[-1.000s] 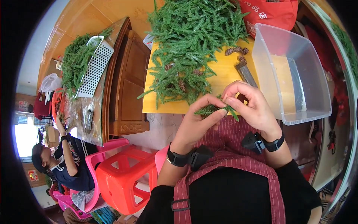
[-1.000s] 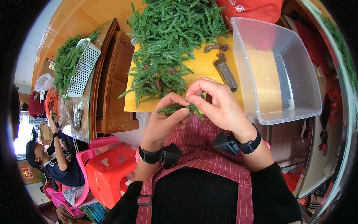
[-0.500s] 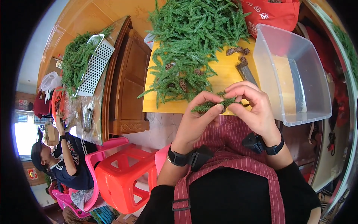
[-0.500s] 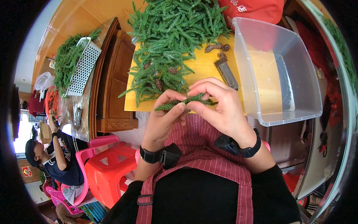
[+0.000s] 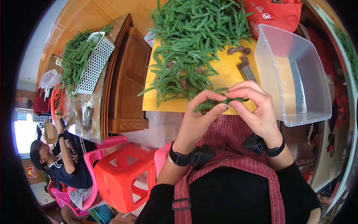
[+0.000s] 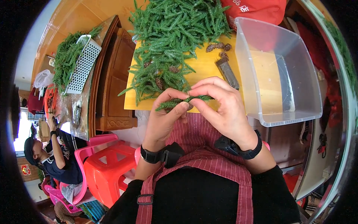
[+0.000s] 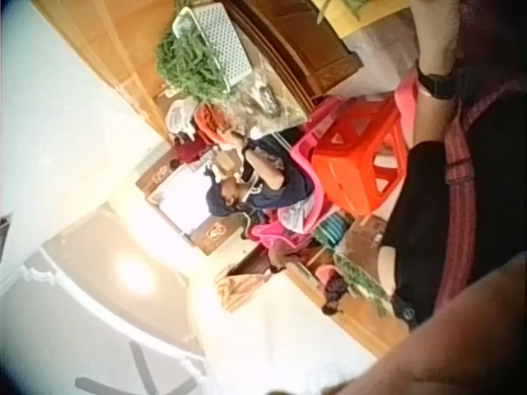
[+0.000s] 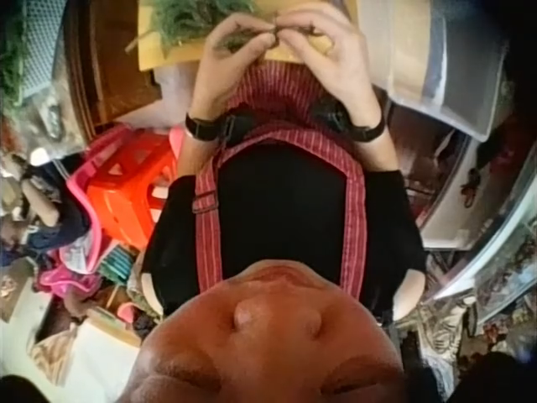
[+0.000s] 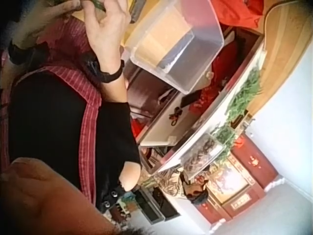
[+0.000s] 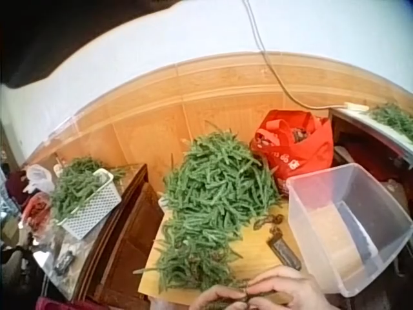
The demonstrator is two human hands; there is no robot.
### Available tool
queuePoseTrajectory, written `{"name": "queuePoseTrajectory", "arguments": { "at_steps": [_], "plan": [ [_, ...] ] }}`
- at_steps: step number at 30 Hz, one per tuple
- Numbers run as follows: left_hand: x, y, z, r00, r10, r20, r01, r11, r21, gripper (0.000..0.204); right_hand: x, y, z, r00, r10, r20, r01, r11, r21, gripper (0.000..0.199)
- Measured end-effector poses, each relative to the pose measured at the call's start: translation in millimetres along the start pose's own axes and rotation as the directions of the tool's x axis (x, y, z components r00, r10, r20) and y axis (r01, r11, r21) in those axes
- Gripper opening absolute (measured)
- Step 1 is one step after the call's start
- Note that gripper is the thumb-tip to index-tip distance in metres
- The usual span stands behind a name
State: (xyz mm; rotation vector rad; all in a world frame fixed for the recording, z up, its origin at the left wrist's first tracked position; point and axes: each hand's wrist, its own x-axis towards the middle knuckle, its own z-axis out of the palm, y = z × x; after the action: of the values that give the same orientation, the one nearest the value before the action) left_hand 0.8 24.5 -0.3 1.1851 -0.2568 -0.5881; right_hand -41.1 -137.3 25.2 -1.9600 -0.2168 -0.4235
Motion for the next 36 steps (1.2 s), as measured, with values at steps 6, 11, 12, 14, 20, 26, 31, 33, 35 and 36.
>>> {"name": "queuePoseTrajectory", "arguments": {
  "at_steps": [6,11,12,14,20,26,31,33,35,36],
  "plan": [
    [0.5,0.0,-0.9,1.000,-0.004,-0.019,0.004,1.000,0.001,0.016,0.8,-4.8,3.0,1.000,0.024,-0.013,-0.025,0.998,-0.065,0.012],
    [0.5,0.4,-1.7,1.000,0.019,-0.014,-0.020,1.000,-0.020,0.019,1.7,-4.8,2.7,1.000,-0.011,-0.019,0.009,0.992,-0.128,0.009],
    [-0.2,1.2,-2.5,1.000,0.011,0.001,-0.011,0.999,-0.038,0.017,2.0,-5.3,2.9,1.000,-0.011,-0.017,0.009,0.992,-0.128,0.009],
    [-1.0,1.5,-3.4,1.000,0.004,0.015,-0.003,0.998,-0.055,0.015,2.8,-6.6,3.2,1.000,-0.026,-0.007,0.025,0.990,-0.141,0.007],
    [0.2,-0.1,-8.1,0.999,-0.011,0.049,0.014,0.998,-0.061,0.015,5.0,-6.0,3.1,0.998,-0.060,0.017,0.062,0.982,-0.178,0.004],
    [0.8,4.5,-16.4,0.977,-0.164,0.139,0.186,0.968,-0.171,0.016,8.1,-4.0,-1.0,0.985,-0.140,0.105,0.158,0.969,-0.188,0.005],
    [-1.6,3.4,-21.5,0.861,-0.251,0.442,0.411,0.855,-0.316,0.021,14.8,-3.9,-5.7,0.910,-0.347,0.225,0.371,0.926,-0.071,0.005],
    [2.3,3.9,-24.3,0.862,-0.215,0.459,0.394,0.855,-0.339,0.024,12.6,-1.3,-2.3,0.911,-0.356,0.210,0.368,0.929,-0.021,0.005],
    [4.9,3.8,-19.9,0.862,-0.179,0.474,0.376,0.854,-0.360,0.027,7.8,2.6,2.3,0.976,-0.203,0.081,0.207,0.977,-0.045,0.005],
    [6.2,4.6,-10.2,0.969,-0.110,0.222,0.175,0.938,-0.300,0.029,7.2,3.1,3.4,0.976,-0.203,0.079,0.207,0.977,-0.046,0.005]
  ]
}}
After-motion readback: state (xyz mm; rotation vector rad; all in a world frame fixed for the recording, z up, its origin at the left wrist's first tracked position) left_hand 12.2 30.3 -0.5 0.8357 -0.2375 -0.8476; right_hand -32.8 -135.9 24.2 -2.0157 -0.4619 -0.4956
